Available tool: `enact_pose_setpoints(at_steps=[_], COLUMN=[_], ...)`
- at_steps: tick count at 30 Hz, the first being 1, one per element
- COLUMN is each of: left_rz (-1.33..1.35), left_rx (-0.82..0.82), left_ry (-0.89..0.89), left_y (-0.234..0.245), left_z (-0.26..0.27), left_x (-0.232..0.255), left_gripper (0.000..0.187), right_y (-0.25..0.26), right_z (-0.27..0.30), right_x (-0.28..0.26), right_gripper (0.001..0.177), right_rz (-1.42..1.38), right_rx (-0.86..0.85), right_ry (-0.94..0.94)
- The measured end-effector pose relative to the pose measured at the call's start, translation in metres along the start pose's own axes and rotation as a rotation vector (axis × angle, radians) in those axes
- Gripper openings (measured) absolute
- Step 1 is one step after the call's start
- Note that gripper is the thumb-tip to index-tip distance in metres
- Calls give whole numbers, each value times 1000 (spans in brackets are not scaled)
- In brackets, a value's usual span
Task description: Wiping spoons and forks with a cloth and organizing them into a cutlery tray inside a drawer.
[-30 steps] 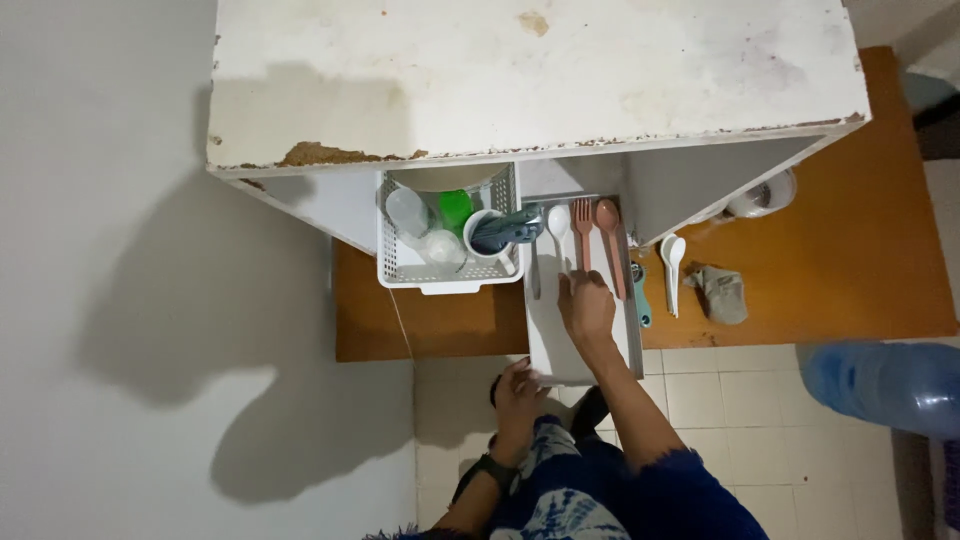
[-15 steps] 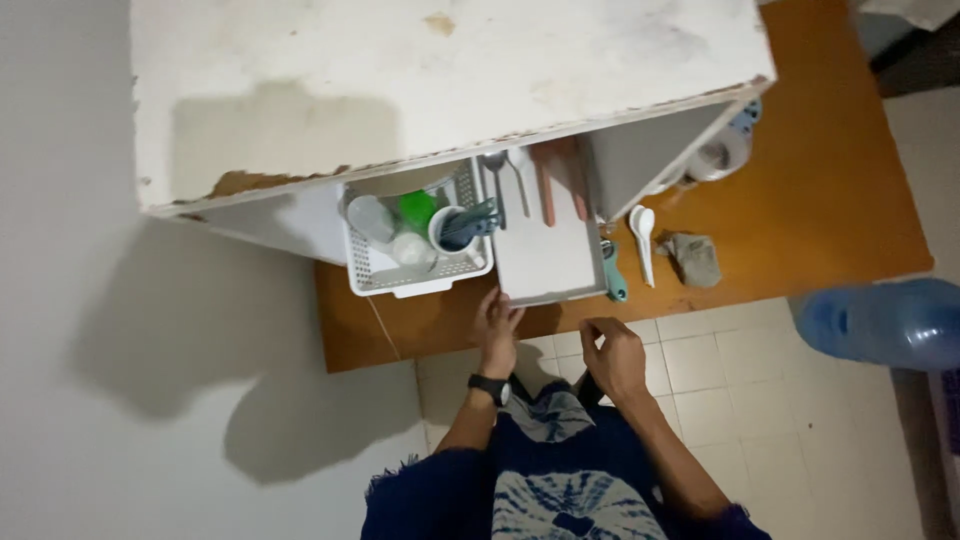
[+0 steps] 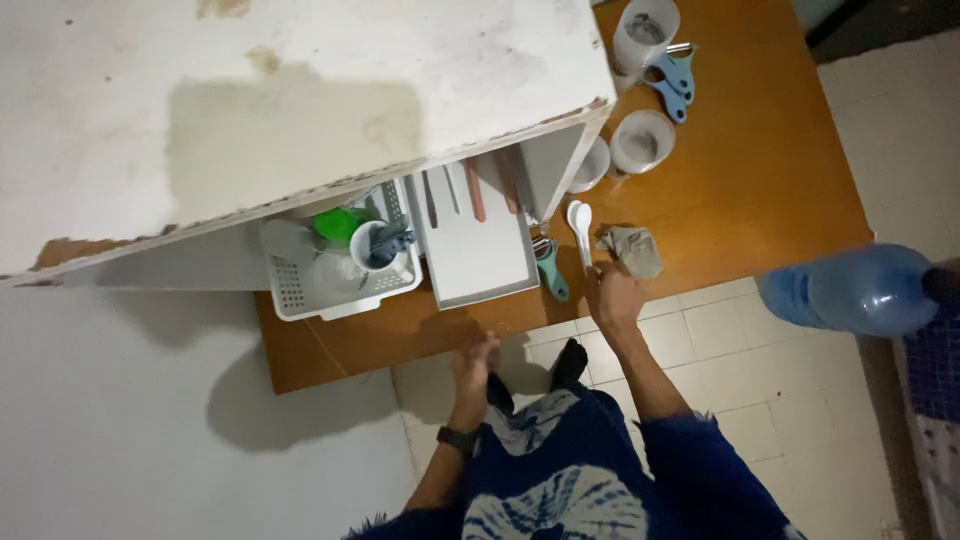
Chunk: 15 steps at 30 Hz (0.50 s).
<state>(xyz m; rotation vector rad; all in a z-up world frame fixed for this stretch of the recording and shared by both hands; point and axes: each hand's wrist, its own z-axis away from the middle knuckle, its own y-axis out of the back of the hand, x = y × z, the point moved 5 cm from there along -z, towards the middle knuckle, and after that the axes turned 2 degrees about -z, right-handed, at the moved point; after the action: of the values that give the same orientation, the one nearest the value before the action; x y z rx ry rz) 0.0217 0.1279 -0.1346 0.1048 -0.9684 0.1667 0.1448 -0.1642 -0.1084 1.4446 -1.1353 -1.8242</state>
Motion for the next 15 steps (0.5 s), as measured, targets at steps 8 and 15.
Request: enact_pose_setpoints(at_steps=[8,15], left_rz=[201,192], left_rx=[-259,-241], left_ry=[-184,-117], left_y=[-89,-124], left_z=[1,-13], left_x=[-18,-10], left_gripper=[24,25], right_y=[2,-21], right_z=[-40,-46], right_x=[-12,7], right_gripper=[25,28], right_rz=[-13,-147], right_rx=[-196,-110], right_ry=[-104,31])
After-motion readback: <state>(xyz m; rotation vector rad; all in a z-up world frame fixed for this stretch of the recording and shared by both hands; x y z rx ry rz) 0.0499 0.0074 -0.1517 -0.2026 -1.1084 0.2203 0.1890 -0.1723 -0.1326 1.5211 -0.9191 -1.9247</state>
